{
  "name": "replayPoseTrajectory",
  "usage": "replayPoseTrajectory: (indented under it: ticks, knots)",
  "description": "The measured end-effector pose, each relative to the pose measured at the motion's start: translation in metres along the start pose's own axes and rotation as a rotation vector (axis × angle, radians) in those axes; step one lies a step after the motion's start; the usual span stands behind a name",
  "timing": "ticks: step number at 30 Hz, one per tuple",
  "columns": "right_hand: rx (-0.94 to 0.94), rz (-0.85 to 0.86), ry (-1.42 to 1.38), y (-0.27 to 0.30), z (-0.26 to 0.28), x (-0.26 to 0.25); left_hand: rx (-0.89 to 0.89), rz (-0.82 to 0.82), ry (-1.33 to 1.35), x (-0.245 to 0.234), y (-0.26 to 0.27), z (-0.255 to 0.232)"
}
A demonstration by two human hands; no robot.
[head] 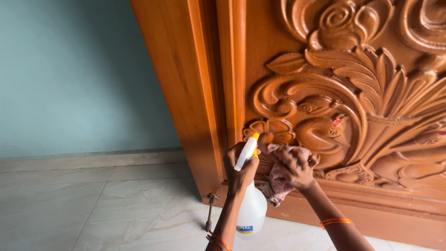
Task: The person cleans a carved wooden door by holding a spray bottle in one hand and wiping the intricate patterns with a cloth in the other hand.
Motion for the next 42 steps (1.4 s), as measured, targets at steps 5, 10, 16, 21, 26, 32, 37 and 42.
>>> replayPoseTrajectory:
  ticks: [5,10,16,21,26,32,37,42]
  knots:
    - [-0.043,0.134,-0.081,0.054,-0.009,-0.015,-0.113,0.095,0.023,0.021,0.006,-0.001]
    - [0.171,0.169,0.032,0.079,-0.054,-0.040,-0.292,0.303,0.187,0.062,0.025,0.003]
    - [0.157,0.095,-0.024,0.060,-0.067,-0.052,-0.307,0.382,0.107,0.091,0.038,-0.006]
    - [0.176,0.100,-0.076,0.041,-0.075,-0.048,-0.124,0.438,-0.032,0.098,0.034,-0.021]
    - [0.217,0.096,0.025,-0.024,-0.083,-0.045,-0.110,0.340,0.019,0.092,0.019,-0.016]
    - [0.278,0.113,0.062,-0.009,-0.096,-0.081,0.004,0.218,0.069,0.093,0.018,-0.032]
    - [0.305,0.040,0.080,-0.003,-0.111,-0.103,-0.153,0.219,0.034,0.087,0.020,-0.029]
    - [0.336,-0.133,0.127,-0.029,-0.132,-0.110,-0.068,0.187,0.037,0.083,0.018,-0.031]
Point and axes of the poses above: each hand's wrist, its own y-axis away from the middle knuckle, its own x-axis out of the palm, z = x × y, the point moved 7 cm from there along -y, towards the middle knuckle, and after that the axes turned 2 degrees about y, right-handed, at the moved point
